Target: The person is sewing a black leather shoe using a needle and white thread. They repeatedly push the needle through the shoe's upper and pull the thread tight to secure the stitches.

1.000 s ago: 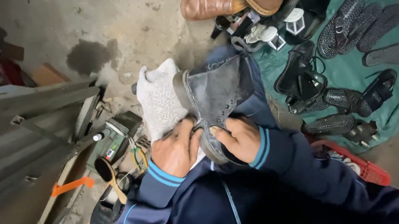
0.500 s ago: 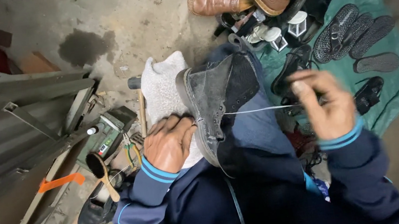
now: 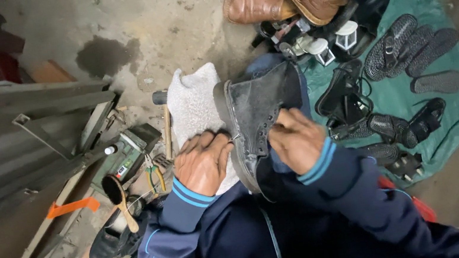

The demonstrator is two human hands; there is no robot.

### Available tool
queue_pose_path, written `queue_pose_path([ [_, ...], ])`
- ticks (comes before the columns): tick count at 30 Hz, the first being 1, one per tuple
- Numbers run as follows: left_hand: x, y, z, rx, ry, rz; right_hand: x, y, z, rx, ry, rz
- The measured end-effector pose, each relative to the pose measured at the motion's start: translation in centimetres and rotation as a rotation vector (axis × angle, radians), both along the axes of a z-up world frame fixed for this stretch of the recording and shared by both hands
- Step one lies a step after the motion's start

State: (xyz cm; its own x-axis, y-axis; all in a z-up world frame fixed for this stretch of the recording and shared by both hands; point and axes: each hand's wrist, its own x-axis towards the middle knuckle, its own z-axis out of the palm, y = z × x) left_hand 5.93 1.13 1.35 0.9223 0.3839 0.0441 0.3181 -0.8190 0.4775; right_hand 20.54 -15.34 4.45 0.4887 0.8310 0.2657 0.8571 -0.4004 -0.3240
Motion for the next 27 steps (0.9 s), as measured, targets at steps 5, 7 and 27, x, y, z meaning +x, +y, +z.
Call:
queue_pose_path([
  [5,0.1,0.0,-0.3,-0.034,-0.014,0.008,3.5,-3.5,-2.2,0.024,0.607,0.066],
  [7,0.3,-0.1,-0.5,-0.028,-0.015,-0.001,4.4,-3.9,-1.0,0.056,0.792,0.066],
  [27,0.4,-1.4,-0.4,0.018,0.007,0.05,2.8,-0.3,-8.2,-0.456,0.592,-0.065],
])
